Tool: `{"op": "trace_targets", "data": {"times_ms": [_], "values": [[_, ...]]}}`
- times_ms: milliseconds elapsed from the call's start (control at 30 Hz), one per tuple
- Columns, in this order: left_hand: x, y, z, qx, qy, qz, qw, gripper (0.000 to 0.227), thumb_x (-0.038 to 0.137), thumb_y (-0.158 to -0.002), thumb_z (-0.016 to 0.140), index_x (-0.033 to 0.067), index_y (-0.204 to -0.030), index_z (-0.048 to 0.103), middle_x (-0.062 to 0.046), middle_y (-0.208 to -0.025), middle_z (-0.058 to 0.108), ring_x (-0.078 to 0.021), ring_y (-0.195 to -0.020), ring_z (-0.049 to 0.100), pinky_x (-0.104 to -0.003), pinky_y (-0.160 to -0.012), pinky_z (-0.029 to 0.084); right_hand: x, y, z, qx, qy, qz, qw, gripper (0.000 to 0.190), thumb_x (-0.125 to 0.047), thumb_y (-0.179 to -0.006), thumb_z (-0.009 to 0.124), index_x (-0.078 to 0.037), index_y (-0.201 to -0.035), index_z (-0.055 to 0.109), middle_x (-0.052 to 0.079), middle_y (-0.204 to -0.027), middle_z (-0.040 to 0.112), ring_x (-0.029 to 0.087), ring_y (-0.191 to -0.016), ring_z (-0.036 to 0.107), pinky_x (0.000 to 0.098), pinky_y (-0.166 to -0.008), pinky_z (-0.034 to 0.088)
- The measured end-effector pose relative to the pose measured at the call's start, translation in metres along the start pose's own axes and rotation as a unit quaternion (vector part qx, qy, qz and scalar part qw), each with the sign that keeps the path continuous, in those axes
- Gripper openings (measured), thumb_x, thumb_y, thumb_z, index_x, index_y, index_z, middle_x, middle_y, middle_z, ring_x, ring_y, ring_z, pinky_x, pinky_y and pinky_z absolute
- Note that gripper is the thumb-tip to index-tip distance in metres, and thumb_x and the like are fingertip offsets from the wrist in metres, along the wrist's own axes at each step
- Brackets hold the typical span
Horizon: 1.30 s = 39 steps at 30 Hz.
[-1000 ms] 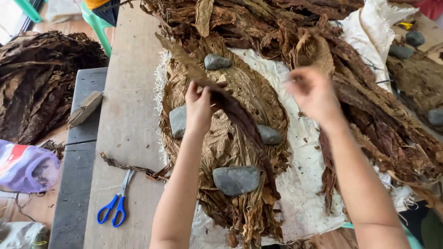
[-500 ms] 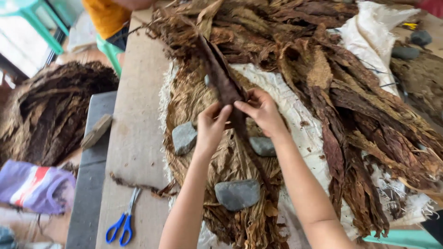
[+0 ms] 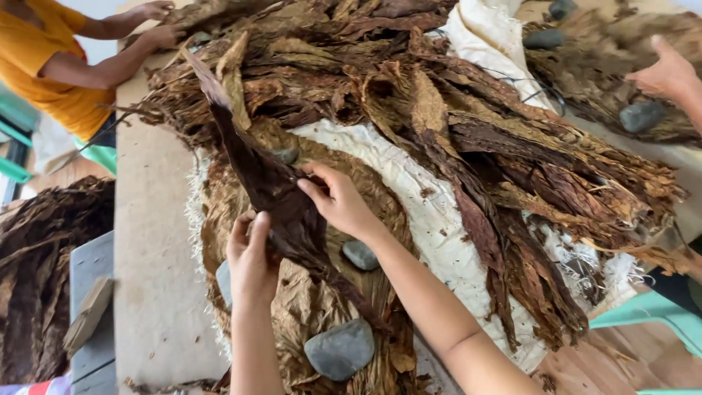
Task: The person repeatedly picks up dried brown leaves, places them on a white cloth, and presses them with smooth gray stones. The person adjusts the leaves and stones multiple times, working on a wooden table with other dried leaves and a pair of scissors nearby.
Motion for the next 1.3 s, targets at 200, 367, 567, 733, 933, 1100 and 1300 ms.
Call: {"op": "trace_targets", "data": {"times_ms": [200, 367, 567, 733, 933, 1100, 1300], "values": [[-0.078, -0.035, -0.042, -0.022, 0.108, -0.167, 0.98, 0.048, 0.062, -0.12, 0.064, 0.0167, -0.11, 0.074, 0.002, -0.08, 0.066, -0.0057, -0.045, 0.042, -0.018, -0.05, 0.036, -0.002, -0.001, -0.015, 0.061, -0.026, -0.031, 0.997, 0.019, -0.02, -0.123, 0.066, -0.008, -0.136, 0.075, 0.018, -0.126, 0.083, 0.038, -0.126, 0.081, 0.0556, -0.102, 0.068], [-0.058, -0.014, -0.016, -0.084, 0.109, -0.14, 0.981, 0.049, 0.042, -0.109, 0.07, 0.0099, -0.146, 0.071, -0.007, -0.125, 0.072, -0.0118, -0.065, 0.05, -0.024, -0.067, 0.048, 0.007, 0.004, -0.002, -0.009, -0.051, 0.033, 0.998, 0.056, -0.062, -0.121, 0.035, -0.016, -0.147, 0.051, 0.006, -0.13, 0.064, 0.021, -0.129, 0.066, 0.0466, -0.127, 0.051], [-0.012, 0.018, 0.023, -0.055, 0.056, -0.147, 0.986, 0.092, 0.067, -0.094, 0.042, 0.0254, -0.176, 0.041, -0.017, -0.176, 0.051, -0.0508, -0.155, 0.053, -0.079, -0.115, 0.048, 0.002, 0.0, 0.011, -0.004, -0.029, -0.024, 0.999, 0.058, -0.064, -0.12, 0.04, -0.013, -0.137, 0.06, 0.013, -0.132, 0.071, 0.025, -0.112, 0.075, 0.032, -0.085, 0.072], [-0.002, 0.041, -0.022, -0.117, -0.263, 0.307, 0.907, 0.059, 0.007, -0.111, 0.066, -0.0047, -0.167, 0.053, -0.031, -0.178, 0.047, -0.0415, -0.169, 0.048, -0.049, -0.139, 0.046, -0.011, -0.001, 0.007, -0.04, -0.036, 0.047, 0.997, 0.066, -0.07, -0.107, 0.05, -0.012, -0.129, 0.073, 0.012, -0.125, 0.082, 0.027, -0.103, 0.084, 0.0314, -0.083, 0.069], [0.013, 0.039, -0.012, 0.124, -0.096, 0.066, 0.985, 0.037, 0.037, -0.114, 0.072, 0.015, -0.144, 0.071, 0.002, -0.141, 0.065, -0.0109, -0.114, 0.074, -0.019, -0.061, 0.066, 0.005, -0.003, -0.002, -0.016, -0.021, 0.061, 0.998, 0.056, -0.059, -0.104, 0.066, -0.008, -0.124, 0.079, 0.01, -0.11, 0.086, 0.018, -0.074, 0.078, 0.0235, -0.062, 0.06], [0.024, 0.036, -0.027, 0.249, 0.062, 0.017, 0.966, 0.044, 0.038, -0.103, 0.085, 0.0203, -0.142, 0.072, -0.007, -0.142, 0.081, -0.0179, -0.107, 0.088, -0.02, -0.062, 0.081, -0.039, 0.012, -0.002, -0.077, -0.031, 0.043, 0.996, 0.088, -0.088, -0.086, 0.062, -0.018, -0.139, 0.069, 0.008, -0.127, 0.081, 0.02, -0.112, 0.081, 0.0478, -0.109, 0.068], [0.043, 0.034, -0.007, 0.152, 0.074, 0.134, 0.977, 0.079, 0.032, -0.115, 0.066, 0.0274, -0.192, 0.049, -0.015, -0.143, 0.091, -0.0238, -0.116, 0.097, -0.043, -0.103, 0.09, -0.06, 0.034, 0.064, -0.263, 0.064, 0.072, 0.96, 0.087, -0.021, -0.091, 0.09, -0.012, -0.168, 0.051, 0.018, -0.15, 0.08, 0.035, -0.132, 0.081, 0.0498, -0.11, 0.073]]}}
Point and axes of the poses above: each hand's wrist, its own y-axis away from the middle knuckle, its own z-axis out of the palm, x = y × z, the point moved 7 cm from there along -y, towards the middle knuckle
